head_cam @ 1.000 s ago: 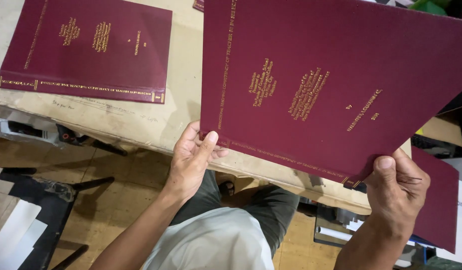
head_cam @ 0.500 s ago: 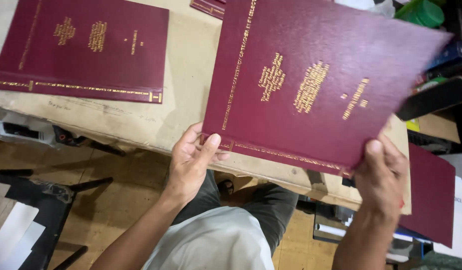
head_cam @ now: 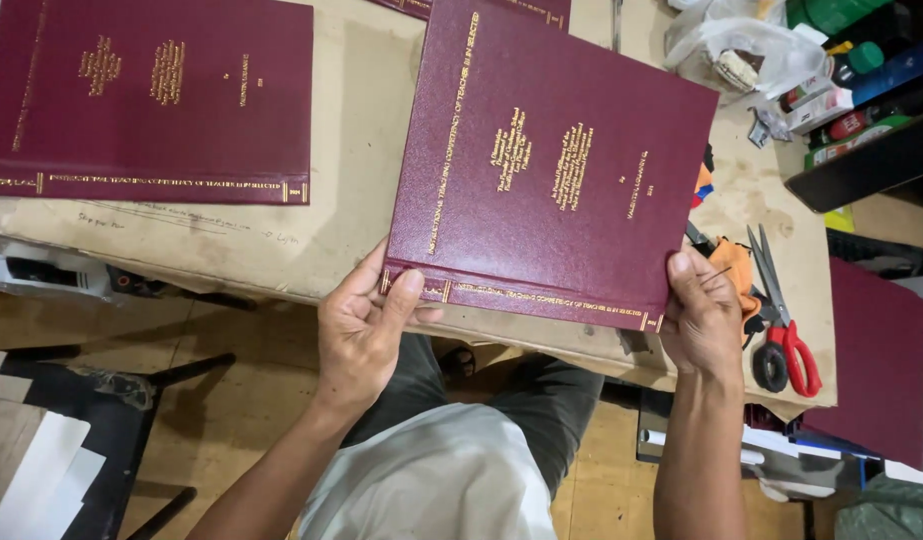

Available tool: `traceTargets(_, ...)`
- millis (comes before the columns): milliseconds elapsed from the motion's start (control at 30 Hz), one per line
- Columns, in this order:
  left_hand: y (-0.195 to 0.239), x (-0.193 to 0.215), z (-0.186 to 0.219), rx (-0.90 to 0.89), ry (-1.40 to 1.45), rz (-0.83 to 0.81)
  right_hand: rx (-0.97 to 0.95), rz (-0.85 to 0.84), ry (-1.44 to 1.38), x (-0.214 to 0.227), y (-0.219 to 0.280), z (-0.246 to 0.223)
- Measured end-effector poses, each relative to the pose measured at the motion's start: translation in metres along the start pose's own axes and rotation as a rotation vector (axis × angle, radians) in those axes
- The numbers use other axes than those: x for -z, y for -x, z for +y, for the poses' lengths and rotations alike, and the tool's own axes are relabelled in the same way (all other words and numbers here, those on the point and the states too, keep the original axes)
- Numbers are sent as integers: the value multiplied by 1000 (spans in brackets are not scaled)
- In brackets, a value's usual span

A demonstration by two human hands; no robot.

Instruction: Cleaning and refining gold-stamped lettering on book covers using a pick tool and cloth.

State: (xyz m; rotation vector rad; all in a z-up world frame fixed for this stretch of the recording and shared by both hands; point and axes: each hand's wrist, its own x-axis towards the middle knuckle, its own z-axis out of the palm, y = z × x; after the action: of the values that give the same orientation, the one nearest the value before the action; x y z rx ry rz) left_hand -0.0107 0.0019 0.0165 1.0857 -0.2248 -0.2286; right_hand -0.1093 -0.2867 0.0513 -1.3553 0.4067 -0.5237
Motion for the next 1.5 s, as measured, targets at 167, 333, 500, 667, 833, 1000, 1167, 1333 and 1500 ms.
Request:
traceTargets(167,-1,-1,-6,2,11,0,44,5,48,14,0,8)
traceTargets(333,-1,-1,-10,18,24,1,89,12,93,28,1,12)
traceTargets(500,2,9,-22,53,33,26,122,2,139,35,4,19)
traceTargets(667,7,10,-2,120,-48,74,163,-77,214,22,19,7)
traceTargets(833,7,11,-1,70,-29,93,274,-56,204,13,24,2)
traceTargets(1000,6,8,-2,4,14,76,337,-7,177,13,25,4)
traceTargets(1167,10,-8,7,70,182,58,286,57,137,-4,27,0)
traceTargets(1333,27,-12,-12,226,137,174,164,-3,-18,-8,23,11)
traceTargets(1500,38,11,-103,135,160,86,187,150,-114,-24,20,39)
